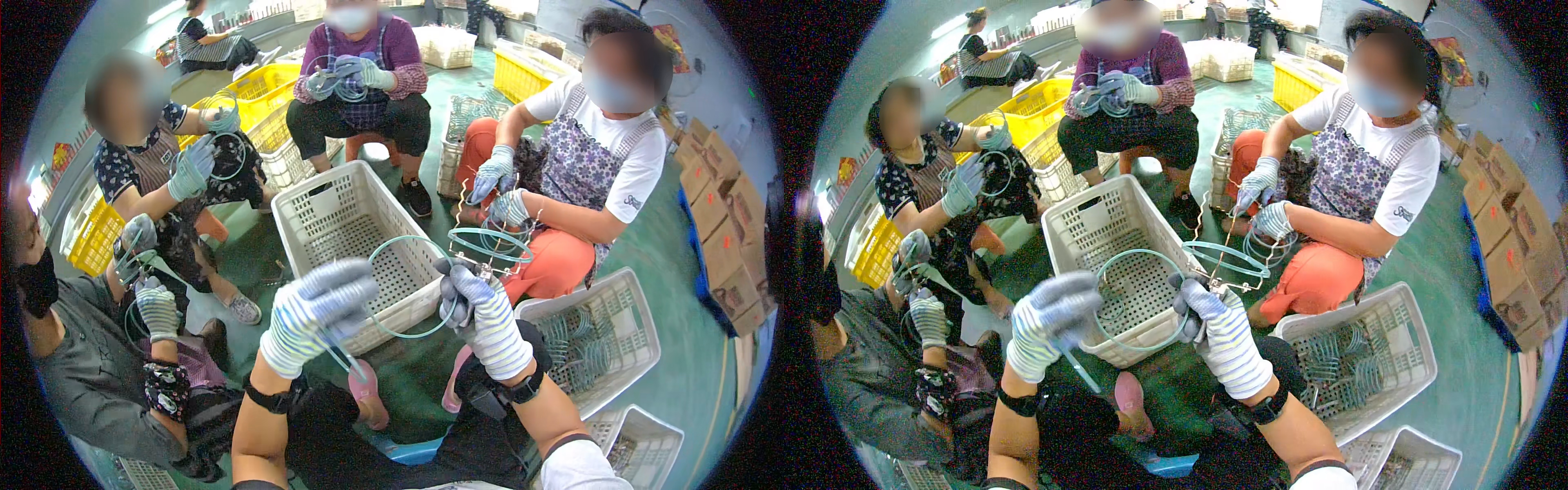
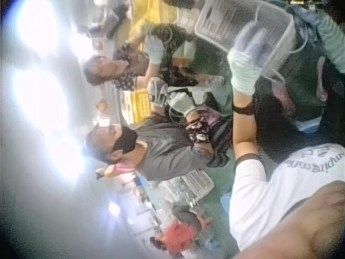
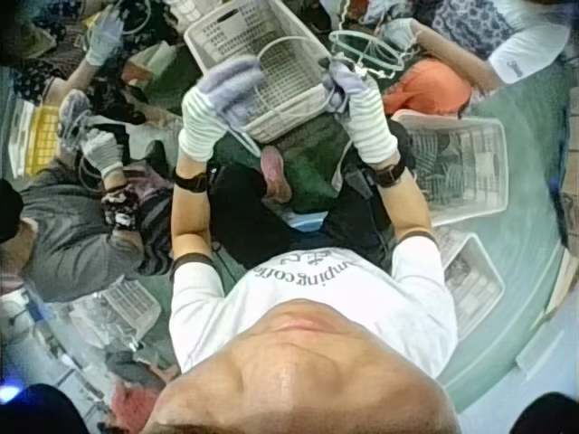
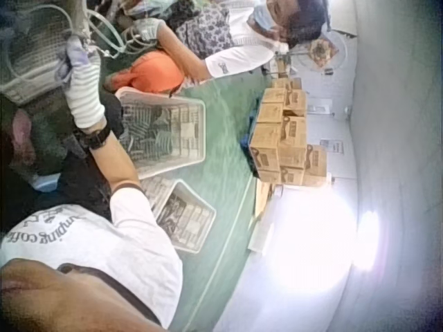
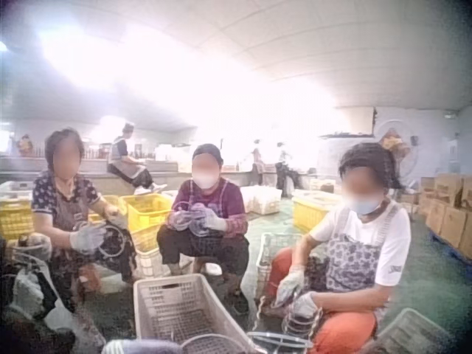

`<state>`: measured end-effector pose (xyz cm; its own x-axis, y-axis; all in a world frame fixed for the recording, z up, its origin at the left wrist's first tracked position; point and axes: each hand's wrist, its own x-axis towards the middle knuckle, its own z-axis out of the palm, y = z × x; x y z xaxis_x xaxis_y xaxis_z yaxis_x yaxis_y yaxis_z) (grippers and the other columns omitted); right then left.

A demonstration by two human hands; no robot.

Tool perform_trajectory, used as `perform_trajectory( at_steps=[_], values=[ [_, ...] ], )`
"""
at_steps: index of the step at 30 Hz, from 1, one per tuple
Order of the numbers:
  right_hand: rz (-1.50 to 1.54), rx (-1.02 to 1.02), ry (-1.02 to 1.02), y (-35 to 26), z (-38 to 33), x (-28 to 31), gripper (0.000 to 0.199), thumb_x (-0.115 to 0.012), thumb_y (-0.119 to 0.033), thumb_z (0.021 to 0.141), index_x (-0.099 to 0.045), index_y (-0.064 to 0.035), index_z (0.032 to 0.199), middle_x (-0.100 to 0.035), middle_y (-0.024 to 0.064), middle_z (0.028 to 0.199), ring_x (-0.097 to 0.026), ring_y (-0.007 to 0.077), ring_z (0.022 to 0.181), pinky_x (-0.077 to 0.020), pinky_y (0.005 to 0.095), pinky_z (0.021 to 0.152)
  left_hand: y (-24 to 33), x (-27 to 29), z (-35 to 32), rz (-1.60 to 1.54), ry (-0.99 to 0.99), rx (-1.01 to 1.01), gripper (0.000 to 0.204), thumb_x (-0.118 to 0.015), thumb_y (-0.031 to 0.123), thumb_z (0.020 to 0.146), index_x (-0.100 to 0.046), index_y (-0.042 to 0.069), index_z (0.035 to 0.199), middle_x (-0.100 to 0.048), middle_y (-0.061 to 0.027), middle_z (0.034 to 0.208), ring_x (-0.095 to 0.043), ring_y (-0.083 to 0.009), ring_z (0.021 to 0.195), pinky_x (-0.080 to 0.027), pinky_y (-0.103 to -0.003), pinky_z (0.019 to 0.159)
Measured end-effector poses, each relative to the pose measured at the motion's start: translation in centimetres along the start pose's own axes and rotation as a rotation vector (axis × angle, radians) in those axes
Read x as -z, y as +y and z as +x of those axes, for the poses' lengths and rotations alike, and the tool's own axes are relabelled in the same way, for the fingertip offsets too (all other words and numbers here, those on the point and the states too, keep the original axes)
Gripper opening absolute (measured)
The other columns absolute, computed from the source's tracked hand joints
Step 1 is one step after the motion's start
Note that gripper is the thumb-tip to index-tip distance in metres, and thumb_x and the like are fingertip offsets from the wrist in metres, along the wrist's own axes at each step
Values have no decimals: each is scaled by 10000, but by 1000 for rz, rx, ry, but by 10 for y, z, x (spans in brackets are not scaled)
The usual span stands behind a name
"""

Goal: The recorder and other workers are assembling or sorting plastic frames and small metal components in a factory setting.

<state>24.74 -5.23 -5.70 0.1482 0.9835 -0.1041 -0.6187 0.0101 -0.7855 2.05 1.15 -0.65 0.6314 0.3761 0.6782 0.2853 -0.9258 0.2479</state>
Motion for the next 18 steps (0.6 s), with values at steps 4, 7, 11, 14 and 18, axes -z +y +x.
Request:
perform_trajectory(
  at_steps=[4,7,11,14,18],
  values=[
    [85,-75,-37,-1,1,-1,254,-579,-220,868,-571,-9,1010,-530,1,649,-406,51,429,-355,192,415,1,-13,-17,188,-332,-120,330,-720,201,623,-633,190,942,-626,5,946,-615,-209,577,-505,-284,476],
    [-5,-37,-76,-9,-2,1,278,-557,-244,884,-569,-1,1019,-525,-5,648,-409,53,435,-344,188,431,-2,-8,-12,-29,-241,10,226,-685,162,656,-648,137,877,-632,-30,794,-603,-216,555,-500,-277,515],
    [-497,236,-180,-3,-2,3,317,-528,-251,901,-513,-25,1123,-541,-23,816,-449,20,617,-355,161,538,-13,2,-19,-922,452,787,168,-620,159,803,-605,-1,852,-593,-17,710,-556,-78,593,-457,-219,539],
    [-689,256,-414,1,-6,18,390,-558,-161,859,-472,-40,1220,-581,51,1061,-552,124,928,-455,285,775,-34,6,-28,-1414,548,831,208,-600,164,852,-573,5,983,-588,-16,720,-524,-66,539,-415,-186,458],
    [-1073,504,-413,-9,-7,3,354,-587,-218,834,-529,-87,1158,-638,92,928,-631,209,787,-486,318,684,-30,14,-28,-1360,409,831,252,-600,191,857,-584,0,1020,-582,-17,689,-446,-40,428,-342,-169,377]
  ],
)
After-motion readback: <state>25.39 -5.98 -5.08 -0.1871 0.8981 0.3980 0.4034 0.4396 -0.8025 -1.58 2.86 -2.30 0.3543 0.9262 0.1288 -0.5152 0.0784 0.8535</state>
